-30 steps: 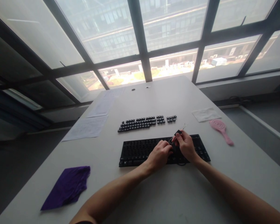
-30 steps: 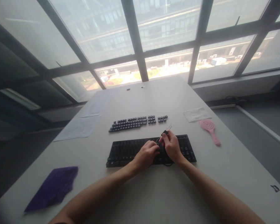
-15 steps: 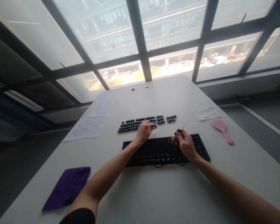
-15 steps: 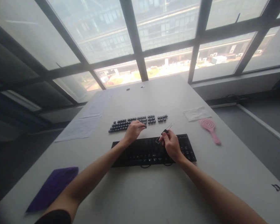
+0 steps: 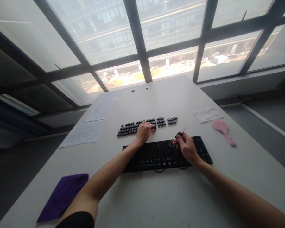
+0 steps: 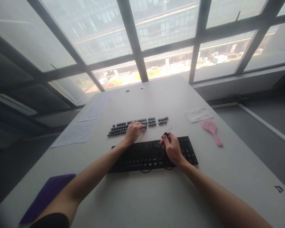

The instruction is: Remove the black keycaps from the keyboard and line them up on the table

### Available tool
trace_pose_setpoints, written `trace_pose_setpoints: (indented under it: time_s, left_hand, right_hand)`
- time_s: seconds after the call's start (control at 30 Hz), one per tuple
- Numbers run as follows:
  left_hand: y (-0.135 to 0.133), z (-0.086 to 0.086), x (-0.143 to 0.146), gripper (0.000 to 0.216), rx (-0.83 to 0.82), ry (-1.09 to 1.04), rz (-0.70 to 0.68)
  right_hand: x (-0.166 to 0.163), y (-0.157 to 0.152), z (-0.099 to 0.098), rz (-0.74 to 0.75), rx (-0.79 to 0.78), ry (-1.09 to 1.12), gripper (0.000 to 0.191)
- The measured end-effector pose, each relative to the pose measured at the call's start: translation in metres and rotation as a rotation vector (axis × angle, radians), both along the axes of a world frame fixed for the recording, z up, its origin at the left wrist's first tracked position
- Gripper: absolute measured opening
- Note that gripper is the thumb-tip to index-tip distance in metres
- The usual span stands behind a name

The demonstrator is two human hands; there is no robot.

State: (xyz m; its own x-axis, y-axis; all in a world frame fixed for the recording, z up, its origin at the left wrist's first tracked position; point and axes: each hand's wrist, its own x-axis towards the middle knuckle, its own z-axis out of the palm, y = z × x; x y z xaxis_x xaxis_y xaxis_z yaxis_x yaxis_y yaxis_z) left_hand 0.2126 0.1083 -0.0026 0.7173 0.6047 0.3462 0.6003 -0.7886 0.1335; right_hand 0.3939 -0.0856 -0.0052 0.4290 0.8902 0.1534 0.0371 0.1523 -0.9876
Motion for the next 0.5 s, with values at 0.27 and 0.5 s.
trace_pose_setpoints:
  time_s: [0.27, 0.5]
  left_hand:
    - [-0.0041, 0.0031, -0.0001, 0.01, 0.028, 0.049, 0.021]
    - [-0.0033, 0.0052, -0.0005, 0.007, 0.048, 0.064, 0.026]
  right_hand:
    - [-0.0011, -0.0007, 0.0031, -0.014, -0.003, -0.005, 0.035]
    - [0.0, 0.0008, -0.0002, -0.011, 0.002, -0.004, 0.036]
